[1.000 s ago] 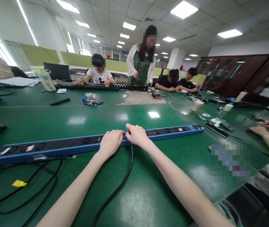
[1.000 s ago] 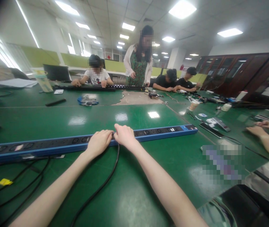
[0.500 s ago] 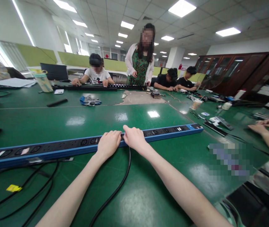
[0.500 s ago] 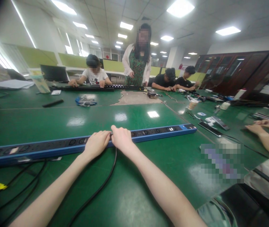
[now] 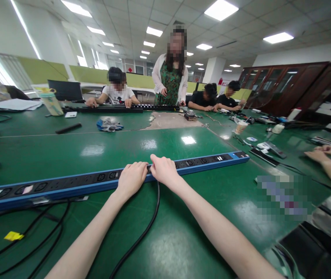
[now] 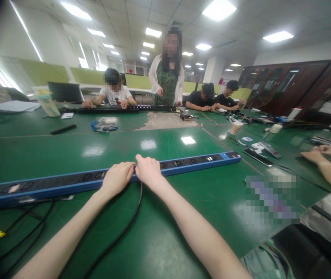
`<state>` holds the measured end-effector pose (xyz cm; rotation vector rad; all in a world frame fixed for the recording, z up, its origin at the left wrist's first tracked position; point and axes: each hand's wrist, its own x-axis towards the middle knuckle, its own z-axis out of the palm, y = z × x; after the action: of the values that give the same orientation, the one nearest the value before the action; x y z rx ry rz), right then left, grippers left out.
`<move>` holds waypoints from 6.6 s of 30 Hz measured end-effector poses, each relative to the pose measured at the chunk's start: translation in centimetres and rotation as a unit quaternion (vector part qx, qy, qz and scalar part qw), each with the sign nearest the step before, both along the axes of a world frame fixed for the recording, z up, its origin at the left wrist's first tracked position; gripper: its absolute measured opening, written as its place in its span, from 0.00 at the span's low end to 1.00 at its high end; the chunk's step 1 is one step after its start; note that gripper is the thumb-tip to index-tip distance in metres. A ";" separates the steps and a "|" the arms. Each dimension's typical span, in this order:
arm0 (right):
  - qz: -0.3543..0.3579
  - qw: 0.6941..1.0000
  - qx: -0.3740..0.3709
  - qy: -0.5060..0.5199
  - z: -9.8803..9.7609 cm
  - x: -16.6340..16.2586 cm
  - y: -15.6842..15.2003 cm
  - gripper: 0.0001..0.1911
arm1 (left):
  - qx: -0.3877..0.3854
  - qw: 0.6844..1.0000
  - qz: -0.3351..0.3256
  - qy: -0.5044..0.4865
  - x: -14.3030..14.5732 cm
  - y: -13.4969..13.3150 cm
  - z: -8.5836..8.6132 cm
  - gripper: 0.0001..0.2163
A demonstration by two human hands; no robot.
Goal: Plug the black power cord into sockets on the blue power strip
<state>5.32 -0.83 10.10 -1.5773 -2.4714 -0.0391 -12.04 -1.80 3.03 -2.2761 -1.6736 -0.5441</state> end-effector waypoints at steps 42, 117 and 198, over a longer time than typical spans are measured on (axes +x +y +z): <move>0.071 0.991 -0.049 0.099 1.5 15.8 7.3 0.07 | 0.006 1.000 -0.002 -0.026 0.2 0.2 -0.3 0.19; -0.071 0.992 -0.019 -0.098 0.6 12.1 4.2 0.23 | -0.004 1.000 0.019 -0.003 0.4 0.5 -0.5 0.19; 0.038 0.942 -0.298 0.151 5.1 24.2 8.3 0.18 | -0.016 1.000 0.013 0.016 0.3 0.9 -0.6 0.21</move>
<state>29.53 7.43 15.17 -1.5225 -2.4061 0.9727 -11.69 -0.87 2.39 -2.2699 -1.7044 -0.4765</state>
